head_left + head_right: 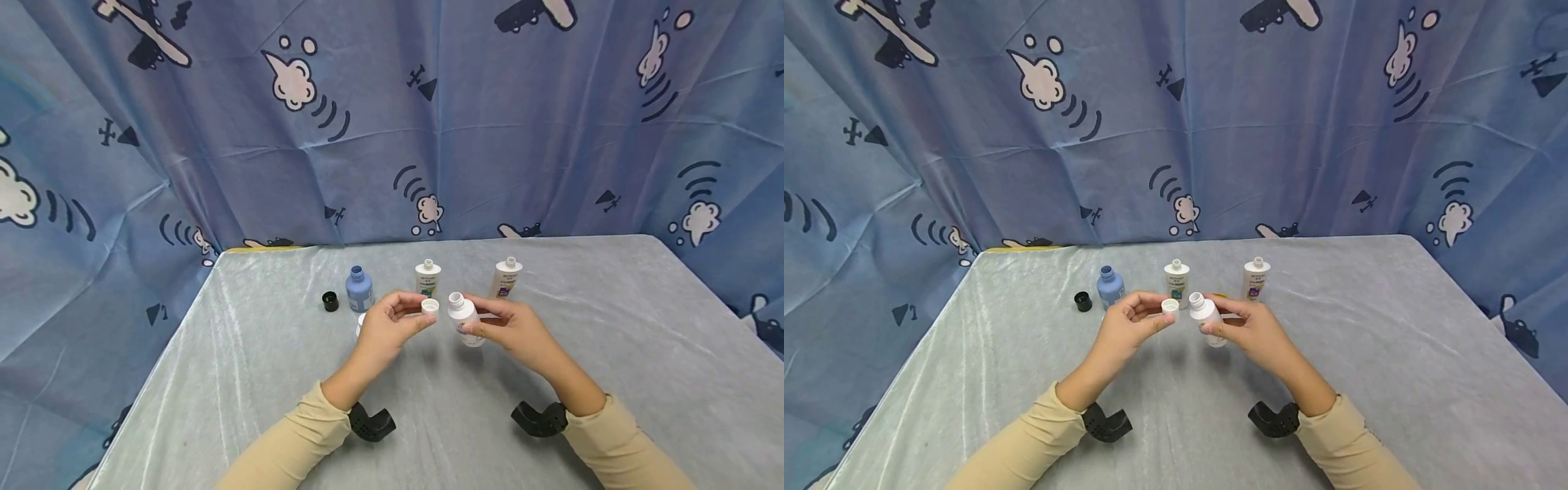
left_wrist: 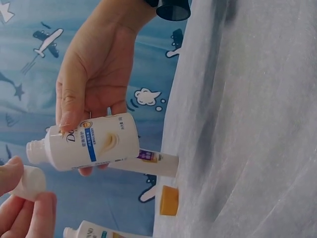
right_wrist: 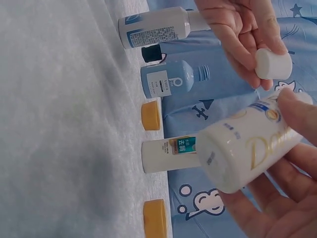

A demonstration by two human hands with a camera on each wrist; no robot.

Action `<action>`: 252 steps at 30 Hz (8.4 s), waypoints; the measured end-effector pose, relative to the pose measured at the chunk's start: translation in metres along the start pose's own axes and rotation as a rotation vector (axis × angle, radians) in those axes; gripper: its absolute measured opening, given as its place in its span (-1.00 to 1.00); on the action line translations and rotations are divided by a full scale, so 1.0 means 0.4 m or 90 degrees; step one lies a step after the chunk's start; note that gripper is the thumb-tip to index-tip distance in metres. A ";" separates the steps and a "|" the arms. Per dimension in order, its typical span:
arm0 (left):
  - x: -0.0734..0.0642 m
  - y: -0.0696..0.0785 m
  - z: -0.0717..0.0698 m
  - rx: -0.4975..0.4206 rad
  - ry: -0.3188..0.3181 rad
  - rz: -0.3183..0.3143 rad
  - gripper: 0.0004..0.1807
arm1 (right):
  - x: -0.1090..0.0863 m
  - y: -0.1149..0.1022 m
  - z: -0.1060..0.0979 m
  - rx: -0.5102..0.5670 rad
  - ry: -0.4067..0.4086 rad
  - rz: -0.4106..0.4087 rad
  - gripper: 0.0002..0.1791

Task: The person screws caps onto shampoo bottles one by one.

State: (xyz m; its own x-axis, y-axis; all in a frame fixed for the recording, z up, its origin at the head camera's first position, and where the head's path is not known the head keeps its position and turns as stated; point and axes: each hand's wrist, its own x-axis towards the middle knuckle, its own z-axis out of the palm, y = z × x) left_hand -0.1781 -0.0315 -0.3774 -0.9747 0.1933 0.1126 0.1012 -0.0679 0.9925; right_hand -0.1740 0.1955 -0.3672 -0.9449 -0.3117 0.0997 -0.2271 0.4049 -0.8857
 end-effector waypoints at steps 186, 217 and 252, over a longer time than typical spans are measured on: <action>-0.002 0.021 -0.033 0.151 -0.090 0.007 -0.70 | -0.012 -0.009 0.041 -0.107 -0.039 -0.104 -0.48; -0.006 0.027 -0.033 0.097 -0.100 -0.017 -0.62 | -0.005 0.000 0.045 -0.100 -0.034 -0.100 -0.48; -0.007 0.025 -0.032 0.095 -0.151 0.037 -0.58 | -0.005 0.004 0.047 -0.095 -0.036 -0.100 -0.49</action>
State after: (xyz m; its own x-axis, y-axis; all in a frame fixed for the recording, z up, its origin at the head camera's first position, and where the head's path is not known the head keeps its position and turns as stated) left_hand -0.1769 -0.0453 -0.3682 -0.8945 0.4178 0.1590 0.2004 0.0568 0.9781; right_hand -0.1679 0.1808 -0.3772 -0.8815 -0.4265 0.2025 -0.4068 0.4685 -0.7842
